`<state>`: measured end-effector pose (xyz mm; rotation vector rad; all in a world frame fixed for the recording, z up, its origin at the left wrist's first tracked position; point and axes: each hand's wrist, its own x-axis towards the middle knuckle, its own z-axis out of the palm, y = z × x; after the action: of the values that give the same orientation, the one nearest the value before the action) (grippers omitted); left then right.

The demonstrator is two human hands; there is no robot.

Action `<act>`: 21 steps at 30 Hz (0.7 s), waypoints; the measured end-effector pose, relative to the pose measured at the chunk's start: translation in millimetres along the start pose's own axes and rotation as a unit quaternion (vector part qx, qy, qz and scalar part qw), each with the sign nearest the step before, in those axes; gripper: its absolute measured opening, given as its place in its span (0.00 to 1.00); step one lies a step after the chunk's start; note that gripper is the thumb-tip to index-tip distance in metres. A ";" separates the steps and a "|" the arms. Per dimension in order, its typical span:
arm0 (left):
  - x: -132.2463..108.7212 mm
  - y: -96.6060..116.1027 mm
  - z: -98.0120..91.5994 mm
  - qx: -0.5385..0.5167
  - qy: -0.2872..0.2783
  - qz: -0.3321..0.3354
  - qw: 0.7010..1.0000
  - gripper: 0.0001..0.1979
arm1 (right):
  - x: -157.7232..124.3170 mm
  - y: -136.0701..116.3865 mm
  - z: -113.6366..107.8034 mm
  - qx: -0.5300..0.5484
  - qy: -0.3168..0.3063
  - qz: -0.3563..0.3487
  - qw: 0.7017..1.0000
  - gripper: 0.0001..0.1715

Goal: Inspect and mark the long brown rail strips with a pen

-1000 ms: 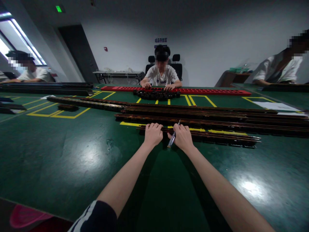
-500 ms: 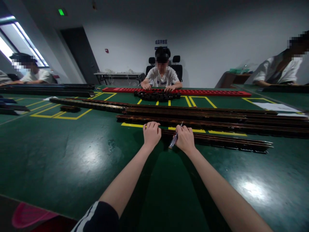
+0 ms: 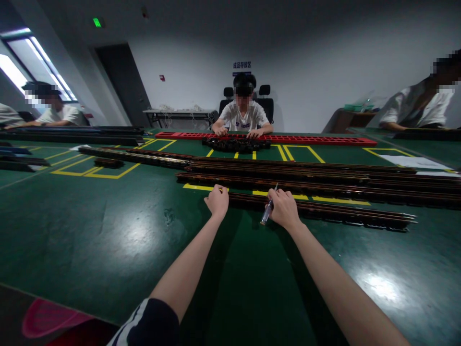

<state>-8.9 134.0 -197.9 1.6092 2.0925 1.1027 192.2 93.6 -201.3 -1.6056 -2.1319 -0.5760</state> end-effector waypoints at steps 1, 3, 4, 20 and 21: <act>-0.4 0.7 -0.8 0.010 -0.011 -0.002 1.000 0.11 | 0.2 1.3 -1.0 0.000 -0.005 -0.004 1.000 0.08; -1.2 2.0 -1.9 0.023 -0.029 0.000 0.999 0.12 | 1.4 4.5 -4.2 0.007 -0.020 -0.021 1.000 0.09; -1.4 2.5 -2.3 0.027 -0.034 0.003 0.999 0.13 | 2.3 6.4 -6.2 0.016 -0.033 -0.036 0.999 0.08; -2.8 8.1 -7.4 0.035 -0.073 0.014 0.997 0.16 | 30.1 30.3 -48.2 0.190 -0.221 -0.020 0.956 0.12; -2.7 8.2 -7.7 0.035 -0.072 0.012 0.997 0.16 | 33.9 31.3 -52.4 0.237 -0.205 0.000 0.950 0.12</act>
<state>-7.0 129.1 -187.5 1.6958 2.0435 0.9009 217.7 99.7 -136.6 -1.5324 -2.3163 0.2917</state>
